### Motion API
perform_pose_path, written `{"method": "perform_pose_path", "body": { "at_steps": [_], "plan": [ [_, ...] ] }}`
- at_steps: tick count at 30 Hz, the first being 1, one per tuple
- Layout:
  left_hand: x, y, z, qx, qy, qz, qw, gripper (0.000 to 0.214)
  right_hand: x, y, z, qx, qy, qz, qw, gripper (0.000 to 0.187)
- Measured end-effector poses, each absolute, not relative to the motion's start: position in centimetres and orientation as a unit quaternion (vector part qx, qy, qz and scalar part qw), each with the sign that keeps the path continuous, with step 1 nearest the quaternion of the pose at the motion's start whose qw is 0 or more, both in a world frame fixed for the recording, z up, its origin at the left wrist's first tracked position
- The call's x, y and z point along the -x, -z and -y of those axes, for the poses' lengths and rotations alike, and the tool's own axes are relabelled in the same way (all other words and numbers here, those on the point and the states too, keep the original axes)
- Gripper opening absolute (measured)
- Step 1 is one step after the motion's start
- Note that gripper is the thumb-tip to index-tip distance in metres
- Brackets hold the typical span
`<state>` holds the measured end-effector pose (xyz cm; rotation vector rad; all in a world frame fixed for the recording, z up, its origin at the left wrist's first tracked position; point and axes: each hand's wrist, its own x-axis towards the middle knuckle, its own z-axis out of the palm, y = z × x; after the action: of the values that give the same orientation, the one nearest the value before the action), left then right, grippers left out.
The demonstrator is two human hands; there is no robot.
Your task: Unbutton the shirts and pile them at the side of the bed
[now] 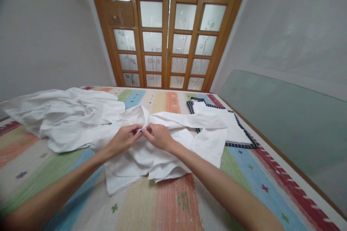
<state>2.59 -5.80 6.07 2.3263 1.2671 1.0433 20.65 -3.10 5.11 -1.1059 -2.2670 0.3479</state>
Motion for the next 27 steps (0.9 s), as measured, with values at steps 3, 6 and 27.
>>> {"method": "perform_pose_path", "body": {
  "at_steps": [3, 6, 27],
  "plan": [
    [-3.1, -5.0, 5.8, -0.811, -0.367, -0.44, 0.118, 0.02, -20.7, -4.8, 3.5, 0.458, -0.103, 0.846, 0.252, 0.022],
    [-3.5, -4.4, 5.6, -0.815, -0.356, -0.45, 0.08, 0.018, -20.6, -4.6, 3.3, 0.477, -0.113, 0.836, 0.247, 0.022],
    [-4.5, -2.0, 1.1, -0.8, -0.343, -0.481, 0.099, 0.019, -21.3, -1.4, -2.1, 0.407, -0.459, 0.711, 0.343, 0.032]
  ]
}}
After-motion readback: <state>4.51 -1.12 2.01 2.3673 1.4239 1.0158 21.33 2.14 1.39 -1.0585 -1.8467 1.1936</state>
